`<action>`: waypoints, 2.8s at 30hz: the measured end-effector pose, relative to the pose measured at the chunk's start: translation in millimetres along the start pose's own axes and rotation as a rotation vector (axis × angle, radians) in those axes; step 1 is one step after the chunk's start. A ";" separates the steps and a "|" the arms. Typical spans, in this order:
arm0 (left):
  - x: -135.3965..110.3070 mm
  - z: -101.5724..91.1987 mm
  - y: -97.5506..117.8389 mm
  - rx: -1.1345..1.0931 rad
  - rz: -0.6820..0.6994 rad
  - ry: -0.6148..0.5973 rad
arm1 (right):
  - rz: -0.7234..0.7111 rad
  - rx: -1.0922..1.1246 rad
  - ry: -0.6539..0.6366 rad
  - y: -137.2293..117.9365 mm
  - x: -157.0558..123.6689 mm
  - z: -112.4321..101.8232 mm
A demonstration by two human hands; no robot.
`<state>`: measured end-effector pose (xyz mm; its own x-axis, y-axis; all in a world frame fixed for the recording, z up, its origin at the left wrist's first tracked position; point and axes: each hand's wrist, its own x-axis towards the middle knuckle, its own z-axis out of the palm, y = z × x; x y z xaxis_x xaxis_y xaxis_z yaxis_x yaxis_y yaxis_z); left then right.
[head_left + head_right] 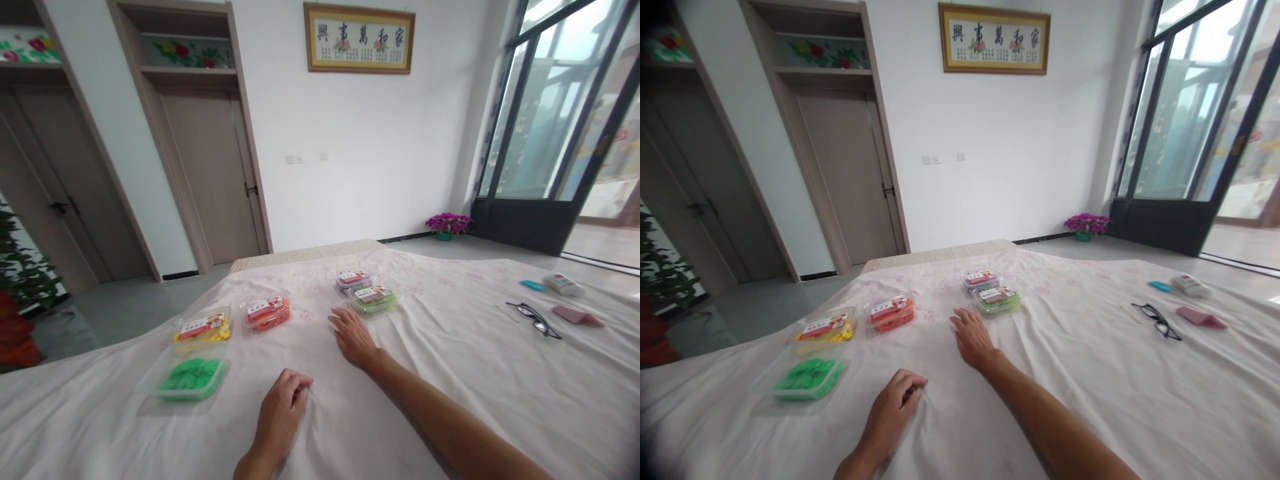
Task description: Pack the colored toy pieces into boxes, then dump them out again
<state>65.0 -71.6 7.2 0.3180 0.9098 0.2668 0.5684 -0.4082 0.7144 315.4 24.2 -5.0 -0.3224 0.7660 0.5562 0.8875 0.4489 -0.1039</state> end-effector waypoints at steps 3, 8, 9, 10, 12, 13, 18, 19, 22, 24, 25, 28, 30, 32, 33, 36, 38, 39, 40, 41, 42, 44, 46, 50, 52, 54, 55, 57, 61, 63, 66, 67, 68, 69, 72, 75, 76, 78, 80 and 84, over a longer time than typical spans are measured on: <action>-1.1 -1.1 1.6 0.002 -0.005 0.001 | -0.006 0.083 -0.065 -20.3 18.1 10.6; -2.2 -1.5 1.2 -0.009 0.012 0.013 | 0.051 0.224 -0.133 -57.8 62.5 29.6; -2.4 -1.5 0.9 -0.015 0.013 0.016 | 0.058 0.224 -0.138 -64.9 71.9 31.8; -2.7 -1.5 0.7 -0.019 0.012 0.017 | 0.058 0.213 -0.148 -71.5 81.1 33.3; -3.3 -1.7 0.2 -0.022 0.007 0.019 | 0.054 0.155 -0.199 -82.5 98.1 34.2; -3.5 -1.9 0.0 -0.021 0.005 0.018 | 0.057 0.117 -0.237 -86.8 105.7 34.0; -4.2 -2.7 -1.0 -0.016 0.009 0.012 | 0.077 0.014 -0.326 -95.4 128.8 32.7; -4.2 -2.8 -1.2 -0.018 0.009 0.013 | 0.075 0.004 -0.330 -94.8 130.1 32.3; -3.9 -2.7 -1.4 -0.017 0.005 0.021 | 0.066 -0.023 -0.343 -88.2 128.6 29.0; -3.5 -2.5 -1.2 -0.014 -0.001 0.025 | 0.067 -0.040 -0.348 -78.9 124.9 24.8; -3.2 -2.5 -1.0 -0.015 -0.005 0.025 | 0.071 -0.049 -0.349 -72.7 122.8 22.1; -2.7 -2.6 -0.5 -0.025 -0.014 0.021 | 0.100 -0.079 -0.351 -48.5 116.9 13.0; -2.7 -2.6 -0.6 -0.029 -0.018 0.018 | 0.132 -0.102 -0.351 -30.2 113.3 6.7; -2.8 -2.6 -1.1 -0.028 -0.019 0.017 | 0.171 -0.125 -0.349 -13.0 109.4 1.1; -2.8 -2.6 -1.4 -0.025 -0.018 0.018 | 0.187 -0.134 -0.347 -5.7 107.4 -1.4; -2.3 -2.5 -2.0 -0.014 -0.013 0.020 | 0.218 -0.146 -0.336 8.7 101.0 -6.5; -1.6 -2.4 -1.7 -0.012 -0.006 0.022 | 0.224 -0.146 -0.324 10.9 96.4 -8.1; -1.4 -2.3 -1.5 -0.016 0.000 0.028 | 0.225 -0.145 -0.316 10.0 93.7 -8.3; -1.3 -2.1 -1.5 -0.024 0.009 0.037 | 0.225 -0.144 -0.309 8.0 90.4 -8.1; -1.2 -1.8 -1.9 -0.034 0.022 0.052 | 0.225 -0.142 -0.295 5.2 86.5 -7.5; -1.3 -1.5 -2.7 -0.042 0.034 0.071 | 0.224 -0.138 -0.272 1.8 81.6 -6.5; -1.3 -1.3 -6.5 -0.038 0.053 0.136 | 0.231 -0.124 -0.208 -5.1 68.7 -3.3; -1.2 -2.3 -12.5 0.002 0.057 0.243 | 0.247 -0.102 -0.151 -10.8 52.5 1.4; -0.7 -11.1 -25.1 0.130 0.045 0.477 | 0.264 -0.044 -0.188 -16.3 21.2 11.7; -0.6 -18.5 -28.1 0.191 0.051 0.543 | 0.252 -0.025 -0.222 -17.8 12.3 15.2; 0.0 -27.2 -28.0 0.252 0.061 0.582 | 0.241 -0.029 -0.231 -19.7 9.0 17.1; 1.2 -32.1 -27.1 0.285 0.058 0.599 | 0.241 -0.041 -0.231 -20.9 8.9 17.6; 6.4 -43.4 -25.0 0.359 0.033 0.626 | 0.246 -0.071 -0.236 -23.4 10.0 18.1; 31.6 -73.6 -29.3 0.593 -0.110 0.561 | 0.248 -0.096 -0.239 -26.9 11.1 17.8; 48.6 -89.8 -38.7 0.762 -0.232 0.480 | 0.247 -0.095 -0.234 -27.6 10.7 17.4; 71.2 -108.2 -58.1 0.958 -0.375 0.290 | 0.252 -0.103 -0.228 -28.6 10.5 16.7; 77.0 -111.9 -64.5 0.971 -0.392 0.252 | 0.254 -0.108 -0.227 -29.0 10.7 16.5; 81.7 -114.4 -70.1 0.981 -0.408 0.220 | 0.256 -0.113 -0.227 -29.5 11.0 16.2; 85.7 -115.9 -74.7 0.986 -0.420 0.198 | 0.259 -0.117 -0.228 -29.9 11.3 15.9; 94.1 -116.7 -82.2 1.014 -0.450 0.152 | 0.266 -0.120 -0.241 -30.8 12.1 14.8; 99.2 -114.6 -81.6 1.037 -0.462 0.128 | 0.273 -0.118 -0.250 -31.2 12.0 13.7; 100.0 -113.2 -80.1 1.044 -0.454 0.123 | 0.275 -0.119 -0.251 -31.2 11.8 13.7; 100.0 -108.7 -75.7 1.054 -0.420 0.121 | 0.277 -0.122 -0.248 -30.8 11.5 14.3; 98.1 -101.0 -69.3 1.056 -0.373 0.122 | 0.278 -0.125 -0.238 -30.2 11.2 15.7; 92.2 -73.9 -48.2 1.032 -0.252 0.118 | 0.276 -0.123 -0.216 -29.0 11.0 18.5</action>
<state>10.8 37.5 45.2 0.0579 0.9558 0.2882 0.9924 -0.0236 -0.1211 280.0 28.1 -11.1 -0.1156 0.9358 0.3329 0.9794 0.1632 -0.1187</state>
